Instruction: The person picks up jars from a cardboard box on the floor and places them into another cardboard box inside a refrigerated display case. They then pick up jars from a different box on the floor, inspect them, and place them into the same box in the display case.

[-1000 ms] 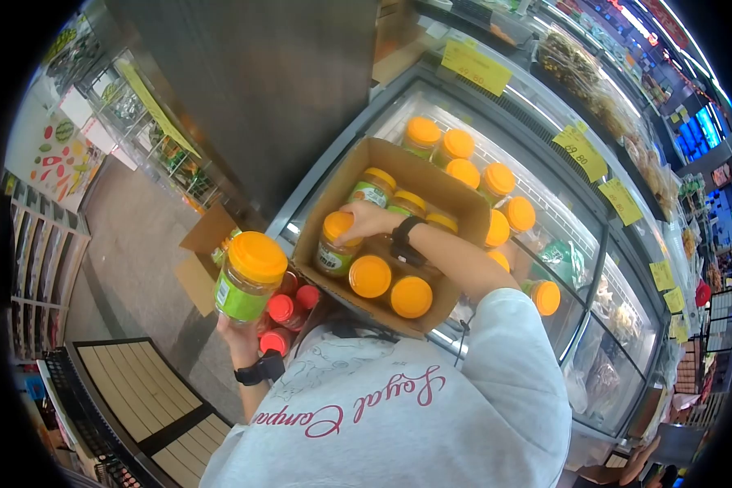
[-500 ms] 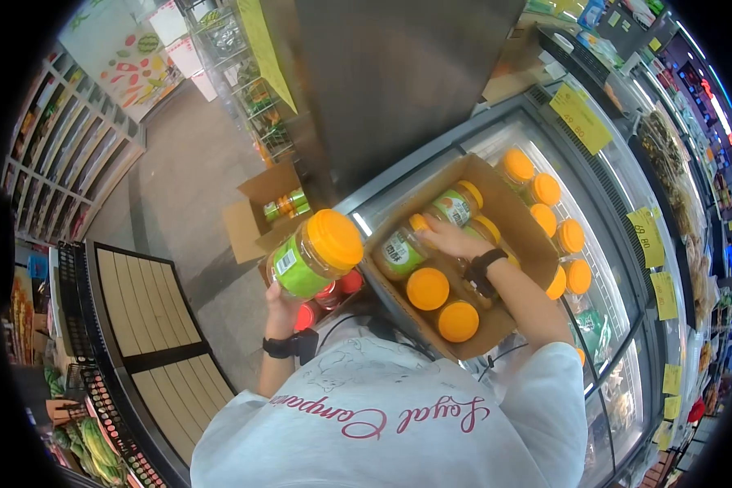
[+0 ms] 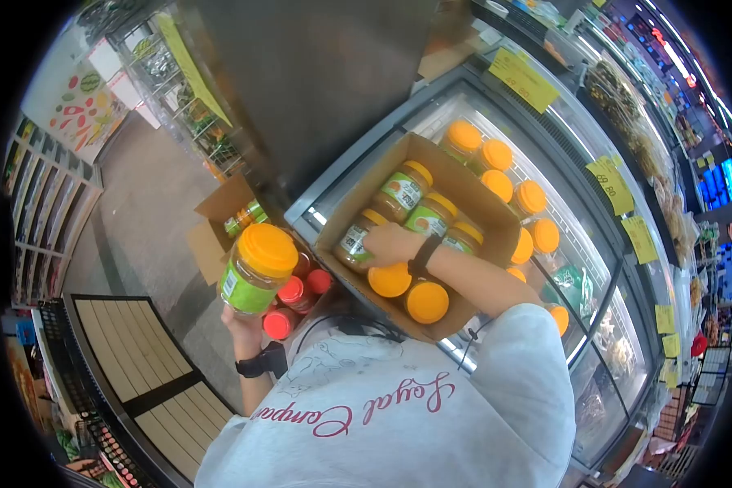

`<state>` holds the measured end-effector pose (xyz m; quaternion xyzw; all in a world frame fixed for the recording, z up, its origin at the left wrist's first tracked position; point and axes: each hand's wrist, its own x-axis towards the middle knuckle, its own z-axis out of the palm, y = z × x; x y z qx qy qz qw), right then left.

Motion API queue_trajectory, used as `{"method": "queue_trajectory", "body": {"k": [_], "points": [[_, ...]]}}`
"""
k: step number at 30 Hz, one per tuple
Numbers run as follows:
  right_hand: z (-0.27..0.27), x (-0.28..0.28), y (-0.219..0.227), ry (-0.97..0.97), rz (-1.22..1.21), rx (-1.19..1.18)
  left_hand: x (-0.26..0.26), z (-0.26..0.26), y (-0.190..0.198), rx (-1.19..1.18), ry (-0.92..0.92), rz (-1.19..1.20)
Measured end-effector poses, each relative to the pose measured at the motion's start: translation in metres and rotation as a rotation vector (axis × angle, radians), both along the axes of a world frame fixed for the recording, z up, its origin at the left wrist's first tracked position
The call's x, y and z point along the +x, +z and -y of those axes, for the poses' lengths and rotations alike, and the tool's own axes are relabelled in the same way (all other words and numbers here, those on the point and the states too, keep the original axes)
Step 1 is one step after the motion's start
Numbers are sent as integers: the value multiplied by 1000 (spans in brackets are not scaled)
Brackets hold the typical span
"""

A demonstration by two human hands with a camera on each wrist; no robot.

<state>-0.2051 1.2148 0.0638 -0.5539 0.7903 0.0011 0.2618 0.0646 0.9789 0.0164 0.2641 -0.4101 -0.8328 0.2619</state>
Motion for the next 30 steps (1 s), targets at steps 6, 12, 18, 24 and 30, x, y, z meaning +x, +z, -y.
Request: {"method": "queue_trajectory", "body": {"k": [6, 12, 18, 24, 30], "points": [[-21, 23, 54, 90, 57, 183, 7, 12, -2, 43, -225, -108], [-41, 62, 13, -119, -183, -5, -24, -14, 26, 14, -18, -44], [-73, -16, 20, -428, 369, -111, -23, -13, 25, 22, -86, -64], [-74, -14, 40, -609, 694, 73, -23, -13, 21, 37, -102, -67], [-80, -17, 35, -610, 797, 138, -30, -15, 26, 77, -73, -77]]}}
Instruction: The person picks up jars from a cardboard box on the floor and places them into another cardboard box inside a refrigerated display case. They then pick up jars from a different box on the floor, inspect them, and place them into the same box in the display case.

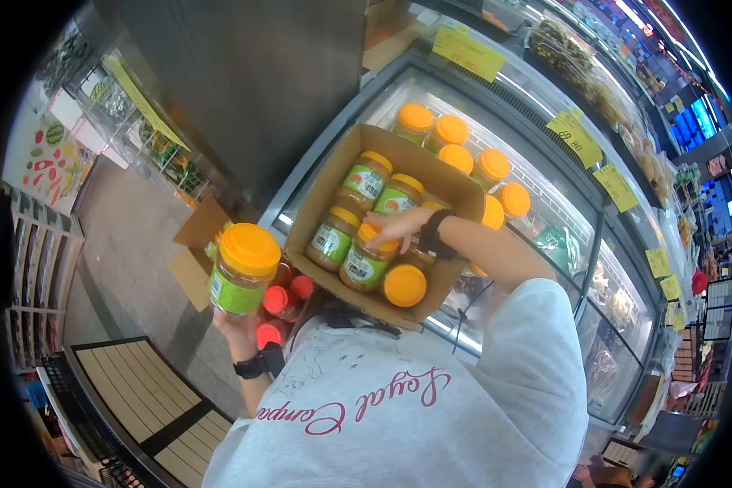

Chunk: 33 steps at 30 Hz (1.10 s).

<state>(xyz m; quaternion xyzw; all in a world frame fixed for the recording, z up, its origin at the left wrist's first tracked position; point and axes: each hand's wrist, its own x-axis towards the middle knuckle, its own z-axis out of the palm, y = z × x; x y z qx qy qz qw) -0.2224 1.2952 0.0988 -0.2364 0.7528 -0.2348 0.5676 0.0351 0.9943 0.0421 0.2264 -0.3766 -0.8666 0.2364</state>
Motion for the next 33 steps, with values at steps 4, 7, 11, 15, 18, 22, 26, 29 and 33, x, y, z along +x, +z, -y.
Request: {"method": "queue_trajectory", "body": {"k": [4, 7, 11, 15, 18, 22, 26, 29, 33], "points": [[-6, 5, -81, 361, -801, -153, 2, 3, -16, -32, 67, -39], [2, 10, -88, 449, -1022, -56, 12, 7, -19, -42, -8, -13], [15, 29, -11, 583, -829, 154, 28, 24, -25, -10, -178, 41], [-6, 92, 6, 876, -796, 235, 26, 26, -24, -15, -130, 12], [-19, 121, -25, 910, -1110, 253, 21, 20, -22, 19, -89, -6], [-27, 124, -81, 875, -1498, 330, 18, 15, -17, 6, -140, -8], [-27, 95, -30, 716, -1053, 72, 14, 14, -22, -46, -89, -23], [-15, 50, 9, 601, -619, 130, 10, 3, -10, -24, 14, 11], [-21, 4, 4, 461, -346, 196, 12, 7, -15, 4, 10, 7]]}}
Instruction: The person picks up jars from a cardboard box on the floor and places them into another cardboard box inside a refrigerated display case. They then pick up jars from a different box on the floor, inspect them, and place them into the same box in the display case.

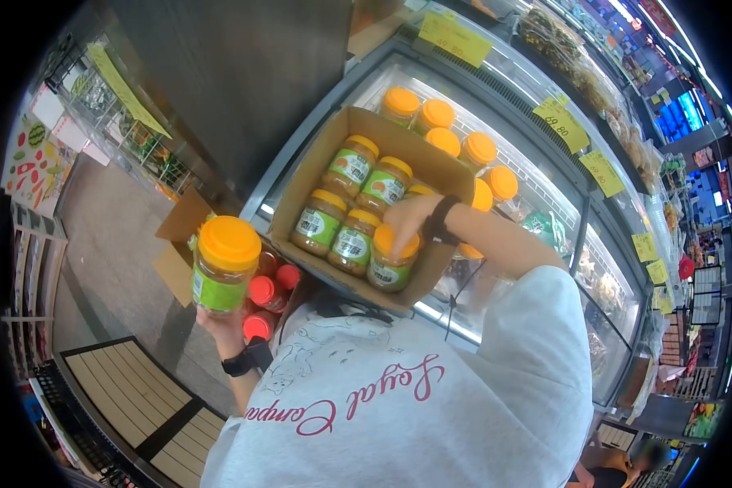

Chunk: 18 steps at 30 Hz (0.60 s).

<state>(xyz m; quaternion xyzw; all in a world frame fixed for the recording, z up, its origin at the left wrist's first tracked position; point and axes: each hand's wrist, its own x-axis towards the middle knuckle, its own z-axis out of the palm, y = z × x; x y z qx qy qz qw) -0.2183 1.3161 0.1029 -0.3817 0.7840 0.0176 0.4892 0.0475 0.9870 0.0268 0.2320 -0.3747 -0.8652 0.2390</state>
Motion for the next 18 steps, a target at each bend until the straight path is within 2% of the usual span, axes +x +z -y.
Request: {"method": "queue_trajectory", "body": {"k": [1, 3, 4, 7, 10, 13, 16, 18], "points": [[-8, -8, -13, -39, 13, -3, 2, 3, -4, 6, -14, -5], [-19, -18, -29, -257, 164, 1, 6, 8, -5, 6, -89, -17], [-18, -18, -25, -366, 240, 3, 9, 10, -5, 6, -125, -22], [-20, -15, -6, -679, 412, 205, 11, 16, -20, 63, -118, -21], [-26, -16, -23, -828, 850, 339, 9, 17, -22, 64, -131, -40], [-33, -4, -4, -942, 955, 272, 6, 15, -20, 46, -107, -36], [-47, -8, -19, -877, 923, 316, -1, 12, -12, 47, -102, -21], [-52, -15, -33, -840, 922, 360, -12, 1, -1, 41, 1, -14]]}}
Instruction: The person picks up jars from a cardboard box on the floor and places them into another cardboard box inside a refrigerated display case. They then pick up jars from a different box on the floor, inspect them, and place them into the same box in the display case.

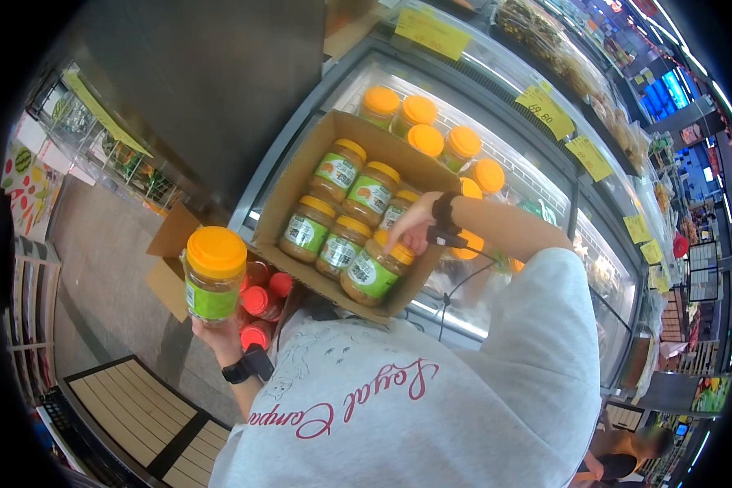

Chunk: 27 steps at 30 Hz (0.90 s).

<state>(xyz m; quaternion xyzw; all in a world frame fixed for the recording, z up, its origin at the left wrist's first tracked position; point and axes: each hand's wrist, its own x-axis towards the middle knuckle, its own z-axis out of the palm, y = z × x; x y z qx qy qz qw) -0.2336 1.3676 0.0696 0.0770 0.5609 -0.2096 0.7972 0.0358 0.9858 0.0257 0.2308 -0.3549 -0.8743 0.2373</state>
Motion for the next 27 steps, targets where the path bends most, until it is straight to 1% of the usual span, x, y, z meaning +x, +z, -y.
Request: {"method": "queue_trajectory", "body": {"k": [1, 3, 4, 5, 7, 9, 11, 13, 14, 15, 18, 19, 21, 22, 23, 25, 26, 27], "points": [[2, 1, 1, 24, 8, 8, -4, -4, 5, -3, 52, 3], [8, 10, 4, -57, -33, -80, -5, 3, -11, -14, 2, -53], [15, 16, 6, -95, -56, -126, -8, 3, -8, -20, -20, -84], [20, 21, 4, -98, -15, -165, -9, 1, -4, -24, 3, -48], [21, 21, -5, -143, -7, -199, -10, -3, 5, -33, 54, 26], [18, 24, -8, -209, -37, -248, -8, 1, 2, -43, 36, 14], [15, 33, 8, -303, -108, -311, -6, 6, -5, -42, 25, 10], [-5, 19, -20, -177, -225, -360, -5, 12, -13, -28, 21, 15], [5, 22, -6, -116, -283, -385, -4, 13, -12, -33, 22, 24], [6, 20, 17, 276, -632, -217, -6, 13, -11, -38, 23, 30], [-8, 22, -31, 474, -747, -432, -11, 10, -4, -49, 29, 38], [6, 39, -21, 742, -1025, -324, -12, 9, -2, -53, 33, 40], [29, 53, 8, 1026, -1239, -402, -13, 11, -5, -57, 5, 15], [39, 58, 14, 1168, -1346, -442, -13, 12, -6, -60, -10, 2], [47, 62, 4, 1202, -1330, -263, -13, 13, -8, -54, -18, -14], [47, 60, -15, 1326, -1323, -322, -16, 12, -9, -40, -42, -49], [47, 60, -19, 1389, -1319, -350, -20, 10, -8, -71, -17, -45], [48, 58, -22, 1384, -1238, -324, -23, 6, -8, -101, 11, -42]]}}
